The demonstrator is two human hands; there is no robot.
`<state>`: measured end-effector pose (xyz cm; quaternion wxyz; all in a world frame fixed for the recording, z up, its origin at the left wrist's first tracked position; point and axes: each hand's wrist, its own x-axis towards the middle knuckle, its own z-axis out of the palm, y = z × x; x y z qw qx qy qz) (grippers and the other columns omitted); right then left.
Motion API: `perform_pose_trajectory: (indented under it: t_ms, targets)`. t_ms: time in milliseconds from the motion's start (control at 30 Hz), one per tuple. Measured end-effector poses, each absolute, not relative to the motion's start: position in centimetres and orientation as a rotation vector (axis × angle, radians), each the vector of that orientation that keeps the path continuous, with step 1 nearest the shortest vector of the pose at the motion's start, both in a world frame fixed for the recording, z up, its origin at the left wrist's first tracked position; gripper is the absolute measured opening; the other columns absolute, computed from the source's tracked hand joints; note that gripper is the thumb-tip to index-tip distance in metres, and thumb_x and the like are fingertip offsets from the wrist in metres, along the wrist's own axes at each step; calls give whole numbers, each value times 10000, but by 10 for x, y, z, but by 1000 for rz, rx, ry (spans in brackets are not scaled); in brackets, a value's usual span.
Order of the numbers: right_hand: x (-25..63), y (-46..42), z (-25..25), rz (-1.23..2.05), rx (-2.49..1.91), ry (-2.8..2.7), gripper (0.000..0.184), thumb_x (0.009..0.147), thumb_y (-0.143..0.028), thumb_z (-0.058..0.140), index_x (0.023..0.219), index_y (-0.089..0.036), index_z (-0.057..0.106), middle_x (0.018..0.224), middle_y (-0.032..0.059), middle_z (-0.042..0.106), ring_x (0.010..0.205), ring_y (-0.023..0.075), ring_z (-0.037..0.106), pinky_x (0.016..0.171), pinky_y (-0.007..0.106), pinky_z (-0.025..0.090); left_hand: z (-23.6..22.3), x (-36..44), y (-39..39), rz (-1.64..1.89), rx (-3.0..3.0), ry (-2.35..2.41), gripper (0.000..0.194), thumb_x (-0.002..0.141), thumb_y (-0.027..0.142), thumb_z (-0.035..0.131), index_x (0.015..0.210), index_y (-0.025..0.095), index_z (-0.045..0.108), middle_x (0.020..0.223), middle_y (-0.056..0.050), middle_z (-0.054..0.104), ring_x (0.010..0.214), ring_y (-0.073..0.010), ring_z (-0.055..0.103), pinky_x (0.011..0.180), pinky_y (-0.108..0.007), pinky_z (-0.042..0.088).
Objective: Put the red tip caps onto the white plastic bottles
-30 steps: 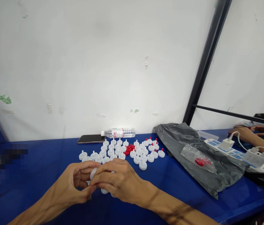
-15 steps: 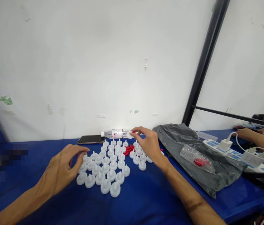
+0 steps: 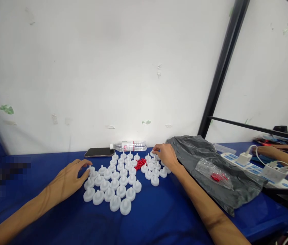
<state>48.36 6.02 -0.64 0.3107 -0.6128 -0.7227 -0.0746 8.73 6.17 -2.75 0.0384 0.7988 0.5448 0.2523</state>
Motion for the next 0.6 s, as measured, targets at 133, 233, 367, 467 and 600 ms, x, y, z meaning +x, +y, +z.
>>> perform_pose_trajectory:
  t_ms: [133, 233, 367, 467, 600]
  targets:
    - [483, 61, -7, -198, -1603, -1974, 162, 918, -220, 639, 939, -158, 788, 904, 119, 788, 879, 252, 735, 792, 312, 479, -27, 87, 62, 743, 2423, 1678, 309, 918, 386, 434, 1065, 214, 645, 1033, -104, 680, 988, -305, 665, 871, -454, 512]
    - [483, 59, -7, -207, -1596, -2013, 201, 940, -233, 613, 940, -156, 799, 911, 124, 790, 877, 259, 734, 804, 317, 472, -26, 87, 62, 725, 2407, 1678, 277, 906, 383, 438, 1035, 221, 623, 1011, -93, 680, 964, -308, 675, 823, -434, 515]
    - [485, 60, -8, -225, -1584, -2047, 245, 970, -234, 568, 975, -161, 802, 945, 121, 791, 905, 256, 728, 845, 312, 466, -26, 86, 62, 700, 2395, 1664, 231, 909, 348, 430, 1036, 236, 587, 1006, -86, 682, 939, -303, 683, 787, -414, 506]
    - [486, 64, -9, -267, -1588, -2022, 240, 972, -228, 565, 1028, -157, 787, 1017, 130, 782, 969, 274, 703, 886, 338, 458, -28, 85, 64, 693, 2380, 1668, 209, 908, 350, 437, 1027, 239, 568, 1010, -82, 689, 935, -296, 685, 774, -398, 499]
    - [479, 67, -7, -302, -1556, -2006, 187, 949, -278, 619, 1001, -188, 775, 1079, 100, 764, 1034, 280, 653, 937, 372, 437, -29, 84, 66, 703, 2365, 1668, 174, 899, 353, 447, 982, 245, 554, 975, -61, 699, 882, -276, 686, 737, -371, 488]
